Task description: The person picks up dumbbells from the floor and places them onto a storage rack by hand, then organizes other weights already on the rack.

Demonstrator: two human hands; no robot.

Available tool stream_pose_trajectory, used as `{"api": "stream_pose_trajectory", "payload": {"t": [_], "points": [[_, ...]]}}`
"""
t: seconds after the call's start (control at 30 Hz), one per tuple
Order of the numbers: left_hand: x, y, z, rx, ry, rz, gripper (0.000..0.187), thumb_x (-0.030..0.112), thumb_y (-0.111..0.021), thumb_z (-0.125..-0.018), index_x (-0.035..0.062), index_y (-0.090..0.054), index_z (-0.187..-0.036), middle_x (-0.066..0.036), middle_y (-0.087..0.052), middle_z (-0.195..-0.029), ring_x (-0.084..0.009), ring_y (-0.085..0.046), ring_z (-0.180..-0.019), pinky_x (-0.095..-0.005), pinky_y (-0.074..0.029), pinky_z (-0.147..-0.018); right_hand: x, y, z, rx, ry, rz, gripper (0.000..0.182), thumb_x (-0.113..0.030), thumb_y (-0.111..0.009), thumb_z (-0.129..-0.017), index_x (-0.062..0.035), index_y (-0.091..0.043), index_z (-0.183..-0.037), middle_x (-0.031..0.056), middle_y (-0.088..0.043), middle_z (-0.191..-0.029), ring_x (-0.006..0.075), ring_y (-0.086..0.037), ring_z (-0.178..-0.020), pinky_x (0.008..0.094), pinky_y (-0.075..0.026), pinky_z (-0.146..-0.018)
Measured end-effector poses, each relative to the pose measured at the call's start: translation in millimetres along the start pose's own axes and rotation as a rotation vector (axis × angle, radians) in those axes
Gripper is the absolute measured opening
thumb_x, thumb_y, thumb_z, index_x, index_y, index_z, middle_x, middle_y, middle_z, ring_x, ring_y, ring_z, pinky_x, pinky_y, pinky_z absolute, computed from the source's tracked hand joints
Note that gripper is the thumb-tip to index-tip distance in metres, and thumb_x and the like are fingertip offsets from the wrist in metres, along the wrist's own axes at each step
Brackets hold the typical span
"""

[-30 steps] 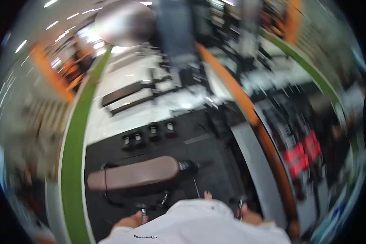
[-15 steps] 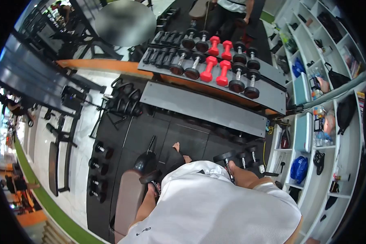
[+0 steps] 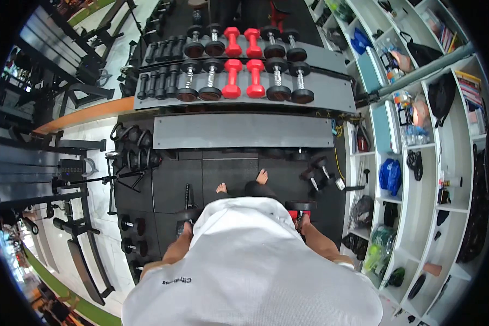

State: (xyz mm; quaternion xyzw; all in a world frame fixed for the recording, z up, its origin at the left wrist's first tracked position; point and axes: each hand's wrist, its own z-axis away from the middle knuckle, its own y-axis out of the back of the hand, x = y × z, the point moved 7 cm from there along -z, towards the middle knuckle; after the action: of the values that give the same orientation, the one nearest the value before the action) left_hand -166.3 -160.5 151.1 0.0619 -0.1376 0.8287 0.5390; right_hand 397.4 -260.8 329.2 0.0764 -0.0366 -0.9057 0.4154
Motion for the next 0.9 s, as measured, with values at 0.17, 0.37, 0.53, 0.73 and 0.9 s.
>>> {"api": "stream_pose_trajectory", "payload": {"t": [0.17, 0.37, 0.53, 0.73, 0.9], "points": [[62, -71, 19, 0.067, -0.032, -0.083, 0.043, 0.032, -0.032, -0.083, 0.0028, -0.057, -0.101, -0.017, -0.06, -0.092, -0.0297, -0.057, -0.082, -0.0394, -0.044, -0.079, -2, 38, -4, 0.039, 0.005, -0.129, 0.032, -0.029, -0.025, -0.084, -0.0096, -0.046, -0.069, 0.0062, -0.045, -0.048, 0.0198, -0.045, -0.039, 0.0289, -0.038, -0.035], [106, -209, 66, 0.302, -0.041, -0.351, 0.043, 0.041, -0.031, -0.084, 0.0112, -0.052, -0.063, -0.006, -0.049, -0.048, -0.0182, -0.046, -0.039, -0.0329, -0.039, -0.039, -51, 111, -55, 0.167, -0.006, -0.227, 0.035, -0.031, -0.026, -0.085, -0.0099, -0.049, -0.069, 0.0061, -0.045, -0.049, 0.0198, -0.046, -0.04, 0.0308, -0.038, -0.036], [104, -332, 105, 0.232, 0.181, -0.507, 0.06, 0.058, -0.023, -0.085, 0.0136, -0.042, -0.049, -0.002, -0.039, -0.04, -0.015, -0.036, -0.031, -0.029, -0.03, -0.032, -152, 147, -94, -0.04, -0.052, -0.054, 0.042, -0.037, -0.026, -0.083, -0.0114, -0.045, -0.055, 0.0064, -0.041, -0.042, 0.0215, -0.041, -0.034, 0.0337, -0.033, -0.032], [136, -481, 73, 0.04, -0.148, -0.87, 0.055, 0.044, -0.026, -0.087, 0.0089, -0.043, -0.048, -0.005, -0.04, -0.039, -0.018, -0.039, -0.032, -0.0313, -0.032, -0.034, -280, 175, -91, 0.08, 0.061, 0.105, 0.054, -0.049, -0.018, -0.083, -0.0116, -0.042, -0.052, 0.0051, -0.04, -0.041, 0.0192, -0.038, -0.034, 0.034, -0.035, -0.037], [146, -640, 54, -0.233, -0.409, -1.355, 0.04, 0.022, -0.037, -0.083, 0.0049, -0.048, -0.048, -0.009, -0.046, -0.04, -0.0201, -0.047, -0.036, -0.0348, -0.036, -0.038, -324, 170, -65, 0.037, 0.135, 0.171, 0.058, -0.053, -0.016, -0.085, -0.012, -0.042, -0.054, 0.0042, -0.04, -0.041, 0.0181, -0.038, -0.035, 0.033, -0.033, -0.038]]}}
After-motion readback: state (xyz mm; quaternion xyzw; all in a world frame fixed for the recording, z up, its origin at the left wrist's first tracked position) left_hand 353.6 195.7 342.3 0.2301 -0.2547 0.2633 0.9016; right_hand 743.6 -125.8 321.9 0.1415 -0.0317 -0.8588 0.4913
